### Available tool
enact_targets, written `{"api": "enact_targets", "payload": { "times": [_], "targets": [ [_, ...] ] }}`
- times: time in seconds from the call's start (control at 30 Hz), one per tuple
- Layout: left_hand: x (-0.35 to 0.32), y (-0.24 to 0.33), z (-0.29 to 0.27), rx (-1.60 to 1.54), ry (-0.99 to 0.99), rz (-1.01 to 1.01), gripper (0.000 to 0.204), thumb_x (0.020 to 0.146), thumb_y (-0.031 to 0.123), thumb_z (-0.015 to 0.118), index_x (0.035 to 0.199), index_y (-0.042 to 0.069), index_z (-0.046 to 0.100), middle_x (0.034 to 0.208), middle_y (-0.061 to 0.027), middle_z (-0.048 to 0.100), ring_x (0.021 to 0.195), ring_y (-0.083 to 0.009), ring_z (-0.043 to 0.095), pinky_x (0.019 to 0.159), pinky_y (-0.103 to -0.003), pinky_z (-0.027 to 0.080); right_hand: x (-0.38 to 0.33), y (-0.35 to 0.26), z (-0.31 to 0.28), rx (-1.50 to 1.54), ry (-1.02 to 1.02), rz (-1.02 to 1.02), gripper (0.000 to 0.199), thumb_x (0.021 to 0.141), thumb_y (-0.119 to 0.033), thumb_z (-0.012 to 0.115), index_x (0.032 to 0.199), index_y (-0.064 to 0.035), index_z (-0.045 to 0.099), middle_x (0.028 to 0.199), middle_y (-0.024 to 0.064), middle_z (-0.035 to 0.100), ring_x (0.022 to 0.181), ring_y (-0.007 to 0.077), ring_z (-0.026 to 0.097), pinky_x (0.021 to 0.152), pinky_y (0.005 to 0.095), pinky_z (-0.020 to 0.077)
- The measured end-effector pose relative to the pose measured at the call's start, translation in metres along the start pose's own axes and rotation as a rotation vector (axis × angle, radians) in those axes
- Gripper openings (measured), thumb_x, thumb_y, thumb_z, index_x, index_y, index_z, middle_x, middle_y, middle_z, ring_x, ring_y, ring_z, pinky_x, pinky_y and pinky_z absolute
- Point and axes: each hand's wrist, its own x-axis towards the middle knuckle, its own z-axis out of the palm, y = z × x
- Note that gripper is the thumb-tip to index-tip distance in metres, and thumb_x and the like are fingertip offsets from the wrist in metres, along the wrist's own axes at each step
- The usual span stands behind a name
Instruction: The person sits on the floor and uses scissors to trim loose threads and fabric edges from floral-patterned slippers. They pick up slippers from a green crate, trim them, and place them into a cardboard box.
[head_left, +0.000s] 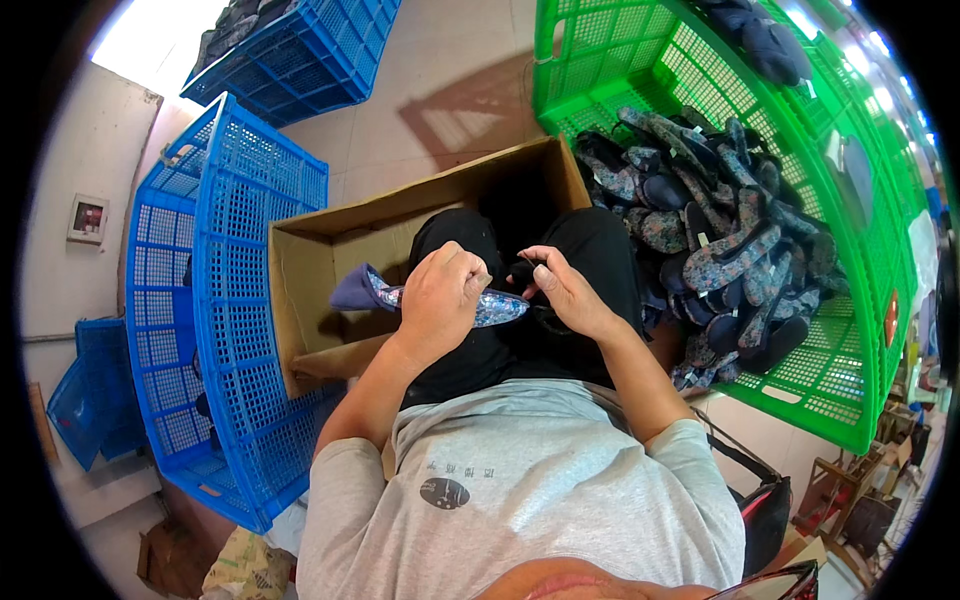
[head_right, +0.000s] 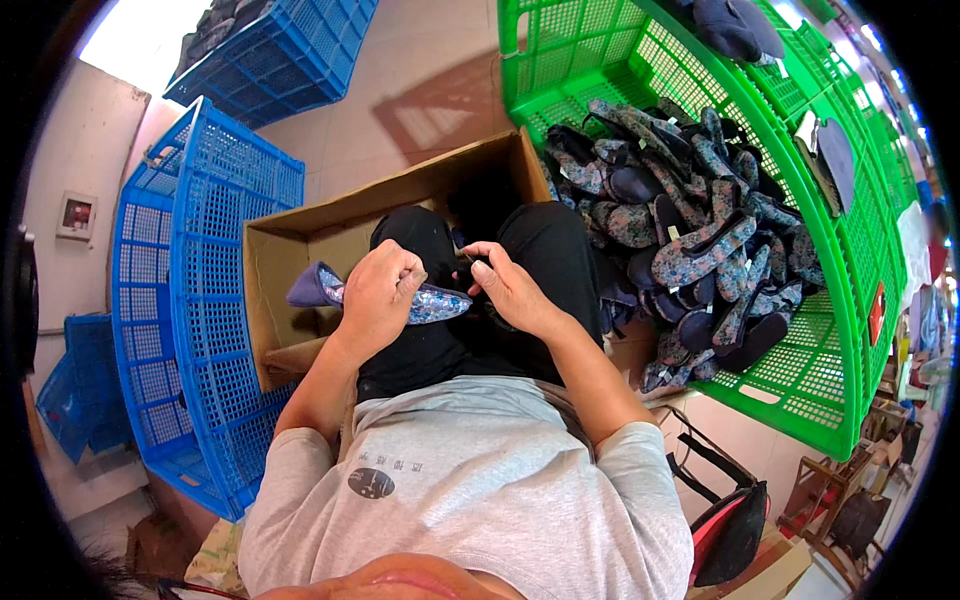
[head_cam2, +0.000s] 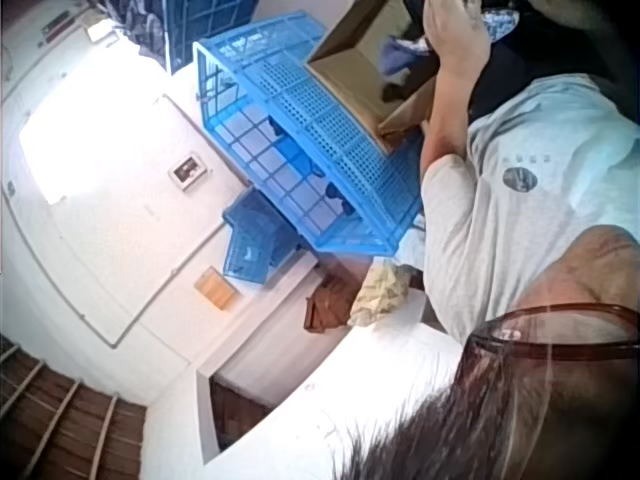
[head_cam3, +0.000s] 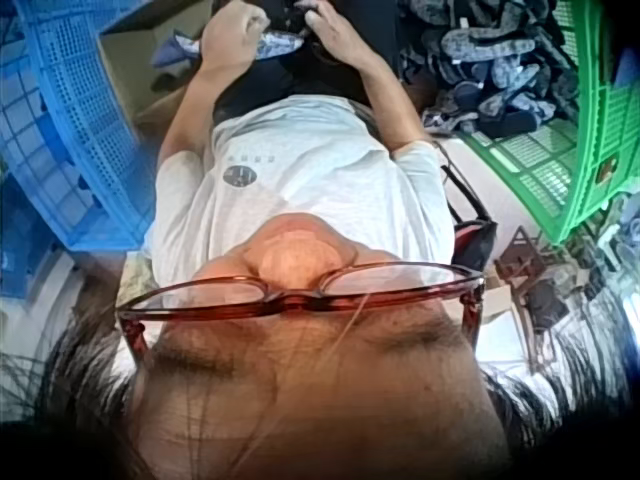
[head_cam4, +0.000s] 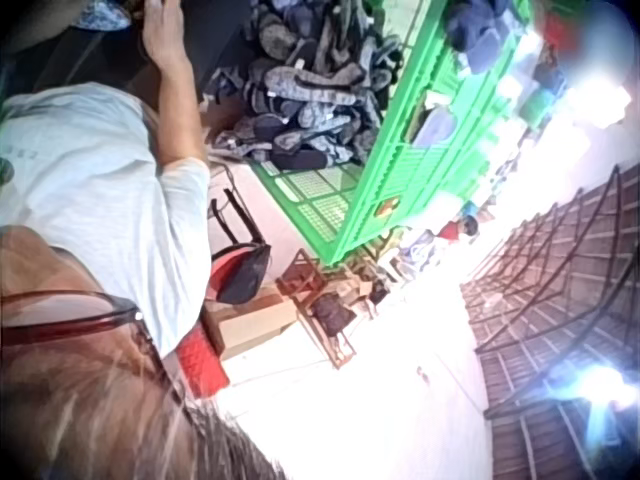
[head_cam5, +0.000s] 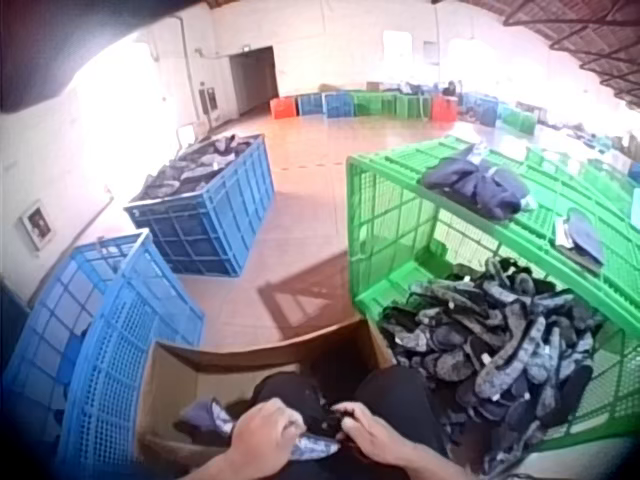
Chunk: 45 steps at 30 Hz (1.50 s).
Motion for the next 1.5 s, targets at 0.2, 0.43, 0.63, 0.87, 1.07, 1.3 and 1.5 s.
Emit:
{"api": "enact_targets", "payload": {
  "times": [0.2,0.43,0.63,0.87,1.07,1.3,1.5],
  "targets": [
    [-0.001,0.001,0.000,-0.039,-0.060,-0.050,0.008,0.083,0.005,0.066,0.084,0.004,0.058,0.080,-0.0122,0.052,0.075,-0.0331,0.056,0.067,-0.041,0.044,-0.001,-0.025,0.000,-0.266,-0.086,-0.174,0.035,0.095,-0.026,0.063,0.121,-0.0045,0.060,0.107,0.0068,0.068,0.090,0.0193,0.060,0.088,0.0331,0.0459],
    [0.000,-0.001,0.005,-0.083,-0.049,-0.068,0.008,0.086,0.007,0.064,0.086,0.003,0.057,0.080,-0.0121,0.053,0.074,-0.0305,0.057,0.066,-0.038,0.045,-0.002,-0.041,0.004,-0.394,-0.123,-0.196,0.033,0.088,-0.026,0.070,0.117,-0.0093,0.067,0.104,0.0067,0.070,0.089,0.0238,0.058,0.088,0.0332,0.0441],
    [0.001,-0.001,0.005,-0.100,-0.040,-0.075,0.008,0.086,0.007,0.064,0.086,0.003,0.058,0.079,-0.0118,0.053,0.073,-0.0291,0.057,0.066,-0.037,0.045,0.000,-0.040,0.006,-0.423,-0.115,-0.100,0.033,0.088,-0.030,0.070,0.116,-0.0123,0.070,0.104,0.0074,0.071,0.089,0.0248,0.061,0.088,0.0358,0.0455],
    [0.003,0.002,0.005,-0.099,-0.049,-0.126,0.006,0.084,0.006,0.067,0.083,0.004,0.061,0.082,-0.0120,0.057,0.078,-0.0332,0.060,0.068,-0.042,0.046,0.003,-0.042,0.010,-0.478,-0.093,-0.091,0.032,0.088,-0.035,0.069,0.111,-0.0131,0.072,0.107,0.0086,0.071,0.097,0.0288,0.067,0.107,0.0471,0.0390],
    [0.004,-0.002,0.007,-0.097,-0.038,-0.090,0.007,0.087,0.008,0.064,0.086,0.003,0.059,0.079,-0.0120,0.053,0.074,-0.0297,0.058,0.067,-0.038,0.045,0.007,-0.032,0.009,-0.416,-0.073,-0.141,0.029,0.087,-0.034,0.070,0.107,-0.0134,0.074,0.102,0.0089,0.072,0.093,0.0286,0.068,0.108,0.0475,0.0378],
    [0.005,-0.001,0.007,-0.127,-0.010,-0.121,0.006,0.085,0.007,0.066,0.083,0.004,0.061,0.081,-0.0121,0.057,0.075,-0.0327,0.059,0.067,-0.041,0.047,0.006,-0.022,0.008,-0.314,-0.068,-0.129,0.026,0.085,-0.026,0.074,0.107,-0.0124,0.073,0.097,0.0079,0.072,0.087,0.0245,0.066,0.093,0.0372,0.0468],
    [0.019,-0.002,0.006,-0.206,0.093,-0.189,0.009,0.084,0.008,0.068,0.083,0.004,0.061,0.080,-0.0113,0.057,0.073,-0.0319,0.058,0.066,-0.041,0.046,-0.007,-0.015,0.019,-0.211,0.015,-0.145,0.049,0.073,-0.019,0.086,0.118,-0.0113,0.068,0.100,0.0059,0.066,0.089,0.0186,0.060,0.080,0.0296,0.0476]
  ]
}}
